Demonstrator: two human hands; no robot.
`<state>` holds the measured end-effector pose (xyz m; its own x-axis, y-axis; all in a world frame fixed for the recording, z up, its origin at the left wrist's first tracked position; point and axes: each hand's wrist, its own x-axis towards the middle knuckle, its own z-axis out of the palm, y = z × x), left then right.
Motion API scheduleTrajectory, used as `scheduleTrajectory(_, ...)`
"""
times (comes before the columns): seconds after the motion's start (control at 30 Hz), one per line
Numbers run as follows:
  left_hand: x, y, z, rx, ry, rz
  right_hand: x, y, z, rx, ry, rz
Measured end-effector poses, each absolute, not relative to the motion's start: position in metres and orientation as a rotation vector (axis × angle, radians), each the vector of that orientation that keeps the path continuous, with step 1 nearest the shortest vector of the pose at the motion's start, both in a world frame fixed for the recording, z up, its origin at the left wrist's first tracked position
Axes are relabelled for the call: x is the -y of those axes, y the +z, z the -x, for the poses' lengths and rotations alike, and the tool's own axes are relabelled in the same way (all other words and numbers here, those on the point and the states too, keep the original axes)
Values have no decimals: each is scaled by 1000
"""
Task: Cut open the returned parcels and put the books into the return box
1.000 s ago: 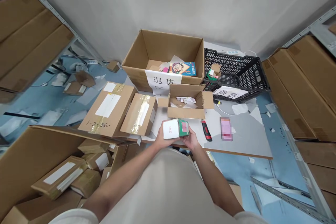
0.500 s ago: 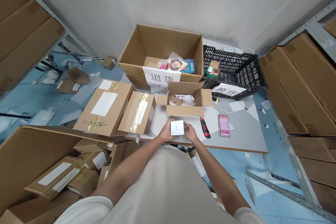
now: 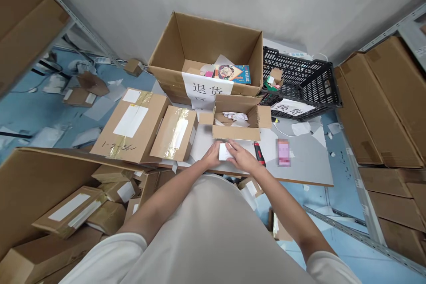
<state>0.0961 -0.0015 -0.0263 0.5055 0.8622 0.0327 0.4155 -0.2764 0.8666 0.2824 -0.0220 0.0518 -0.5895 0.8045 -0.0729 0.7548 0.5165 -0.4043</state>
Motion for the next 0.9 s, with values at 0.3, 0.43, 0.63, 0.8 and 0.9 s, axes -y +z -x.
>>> scheduleTrajectory(0.3,-12,-21,-110,-998,515,-1951,12,67,-301,2783,394,1367)
scheduleTrajectory(0.43,-11,-17,-105,-866,483,-1957,24,61,-298,2801,355,1352)
scheduleTrajectory(0.63,-10,-12,-103,-857,448,-1969,36,38,-298,2606,490,1374)
scheduleTrajectory(0.8,-12,-14,-105,-918,428,-1968,33,33,-304,2475,674,1399)
scheduleTrajectory(0.9,-13,-17,-103,-931,467,-1941,30,37,-304,2430,760,1357)
